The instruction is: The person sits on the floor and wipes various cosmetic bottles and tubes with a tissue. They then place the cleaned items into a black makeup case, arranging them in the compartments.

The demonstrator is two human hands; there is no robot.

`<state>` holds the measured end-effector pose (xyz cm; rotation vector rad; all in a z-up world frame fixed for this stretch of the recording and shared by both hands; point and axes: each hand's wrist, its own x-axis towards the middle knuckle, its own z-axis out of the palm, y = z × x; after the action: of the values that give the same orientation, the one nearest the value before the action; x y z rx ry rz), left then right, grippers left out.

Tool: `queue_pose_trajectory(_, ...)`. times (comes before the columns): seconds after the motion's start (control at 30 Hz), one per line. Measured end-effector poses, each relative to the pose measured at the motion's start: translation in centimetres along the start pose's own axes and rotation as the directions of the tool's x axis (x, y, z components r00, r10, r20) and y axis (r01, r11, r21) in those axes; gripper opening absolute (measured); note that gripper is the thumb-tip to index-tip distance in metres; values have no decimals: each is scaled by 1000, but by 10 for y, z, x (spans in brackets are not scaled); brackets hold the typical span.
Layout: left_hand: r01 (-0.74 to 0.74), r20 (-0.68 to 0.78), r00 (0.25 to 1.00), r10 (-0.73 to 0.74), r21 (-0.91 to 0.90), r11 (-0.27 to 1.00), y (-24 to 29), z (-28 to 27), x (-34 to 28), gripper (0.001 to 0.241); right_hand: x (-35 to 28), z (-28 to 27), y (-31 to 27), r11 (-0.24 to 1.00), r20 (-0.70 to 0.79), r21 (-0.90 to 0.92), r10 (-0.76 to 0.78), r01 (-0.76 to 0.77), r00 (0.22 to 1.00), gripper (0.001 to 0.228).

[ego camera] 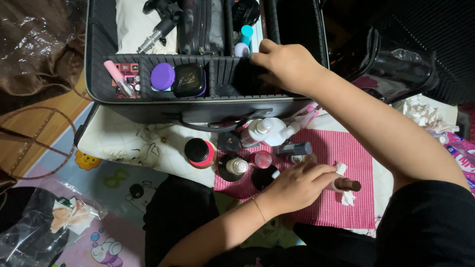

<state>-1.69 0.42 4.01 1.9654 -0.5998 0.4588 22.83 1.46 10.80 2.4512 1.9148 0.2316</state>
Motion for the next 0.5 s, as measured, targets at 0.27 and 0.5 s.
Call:
queue_pose_trajectory(0.27, -30, -5, 1000, 30, 29, 999, -3, 3, -1, 30, 0, -3, -1, 999, 9, -20, 30, -30, 1000, 50)
queue_pose_trajectory(0.5, -30, -18, 999, 30, 3, 1000, -1, -8, 8, 27, -19, -47, -18, 998, -188, -55, 14, -25, 982, 51)
